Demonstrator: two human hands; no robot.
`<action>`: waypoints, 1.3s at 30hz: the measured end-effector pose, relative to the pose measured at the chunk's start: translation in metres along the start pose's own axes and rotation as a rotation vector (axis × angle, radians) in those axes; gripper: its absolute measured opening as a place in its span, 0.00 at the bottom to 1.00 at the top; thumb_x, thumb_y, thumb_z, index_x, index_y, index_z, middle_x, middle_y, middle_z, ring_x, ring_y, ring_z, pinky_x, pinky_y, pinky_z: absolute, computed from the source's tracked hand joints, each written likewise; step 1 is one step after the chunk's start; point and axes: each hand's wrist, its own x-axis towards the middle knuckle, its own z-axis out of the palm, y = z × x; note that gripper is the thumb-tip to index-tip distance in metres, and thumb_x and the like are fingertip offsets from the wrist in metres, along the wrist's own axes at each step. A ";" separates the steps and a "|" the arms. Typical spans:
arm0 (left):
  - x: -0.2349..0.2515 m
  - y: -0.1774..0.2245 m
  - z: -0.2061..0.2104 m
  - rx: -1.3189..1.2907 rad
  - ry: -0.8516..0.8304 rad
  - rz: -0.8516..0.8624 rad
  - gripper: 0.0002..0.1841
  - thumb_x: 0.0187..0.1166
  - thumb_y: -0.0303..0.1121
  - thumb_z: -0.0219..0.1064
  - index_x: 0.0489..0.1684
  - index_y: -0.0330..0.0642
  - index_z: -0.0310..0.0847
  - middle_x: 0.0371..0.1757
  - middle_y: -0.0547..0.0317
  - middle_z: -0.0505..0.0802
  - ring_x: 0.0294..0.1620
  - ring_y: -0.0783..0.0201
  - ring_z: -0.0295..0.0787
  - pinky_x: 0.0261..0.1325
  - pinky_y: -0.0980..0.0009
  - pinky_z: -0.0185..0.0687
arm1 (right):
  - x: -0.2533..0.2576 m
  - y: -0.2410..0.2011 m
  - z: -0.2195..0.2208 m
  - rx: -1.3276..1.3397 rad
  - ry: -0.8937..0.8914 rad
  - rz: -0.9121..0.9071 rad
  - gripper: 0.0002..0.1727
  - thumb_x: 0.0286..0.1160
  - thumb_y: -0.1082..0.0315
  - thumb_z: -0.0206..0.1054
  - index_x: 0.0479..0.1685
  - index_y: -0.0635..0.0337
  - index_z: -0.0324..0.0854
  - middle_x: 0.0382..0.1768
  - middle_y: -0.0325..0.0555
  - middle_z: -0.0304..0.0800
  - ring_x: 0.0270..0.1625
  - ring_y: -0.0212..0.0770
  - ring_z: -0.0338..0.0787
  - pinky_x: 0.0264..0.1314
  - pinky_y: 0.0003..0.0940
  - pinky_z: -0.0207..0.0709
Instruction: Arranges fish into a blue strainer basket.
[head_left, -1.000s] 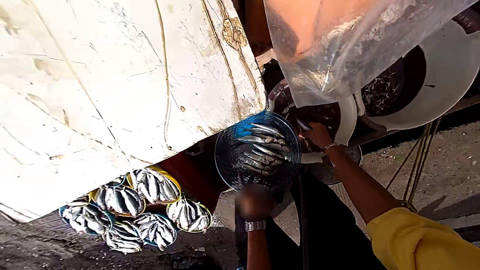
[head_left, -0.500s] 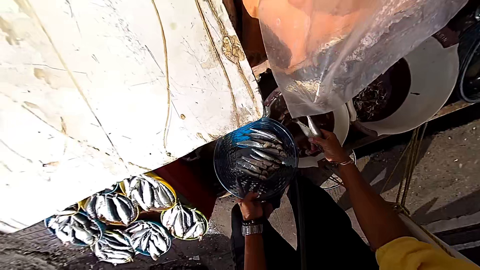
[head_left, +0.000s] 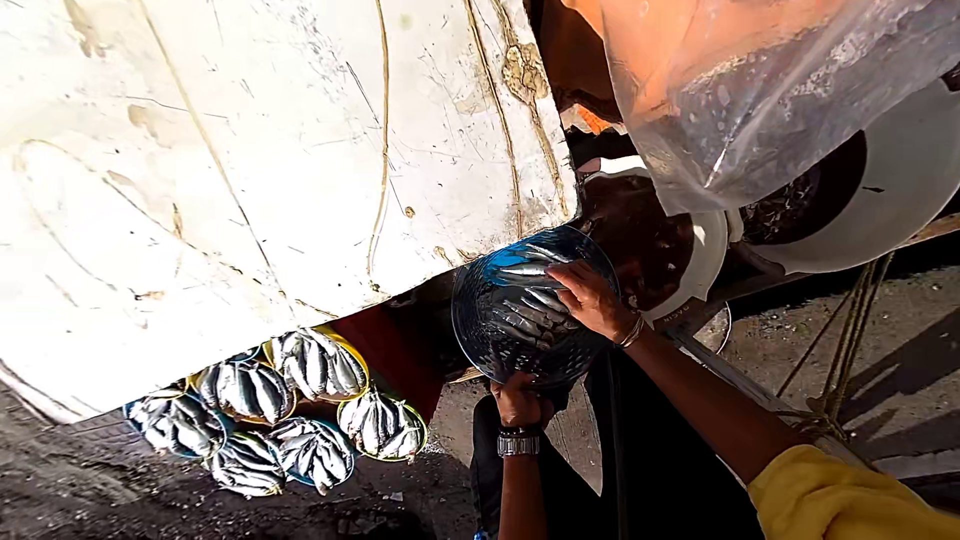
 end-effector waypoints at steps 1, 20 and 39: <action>-0.001 0.000 0.001 -0.008 0.000 -0.006 0.20 0.53 0.11 0.57 0.45 0.36 0.72 0.33 0.52 0.90 0.31 0.59 0.91 0.32 0.58 0.91 | -0.002 -0.001 -0.010 0.048 0.048 0.071 0.19 0.71 0.76 0.69 0.62 0.67 0.88 0.55 0.60 0.91 0.60 0.55 0.90 0.67 0.46 0.82; 0.008 -0.005 0.001 0.017 -0.044 -0.031 0.21 0.53 0.13 0.57 0.49 0.37 0.71 0.35 0.51 0.90 0.31 0.57 0.91 0.31 0.56 0.91 | 0.005 0.003 0.017 -0.207 -0.063 0.087 0.12 0.71 0.74 0.71 0.52 0.61 0.92 0.54 0.66 0.88 0.57 0.62 0.90 0.51 0.50 0.88; 0.009 0.004 -0.013 0.099 -0.037 -0.028 0.19 0.60 0.12 0.53 0.48 0.42 0.70 0.35 0.56 0.89 0.32 0.62 0.91 0.32 0.60 0.90 | 0.000 0.154 -0.091 -0.317 -0.070 0.747 0.39 0.70 0.69 0.75 0.83 0.71 0.67 0.83 0.71 0.67 0.86 0.69 0.66 0.84 0.64 0.64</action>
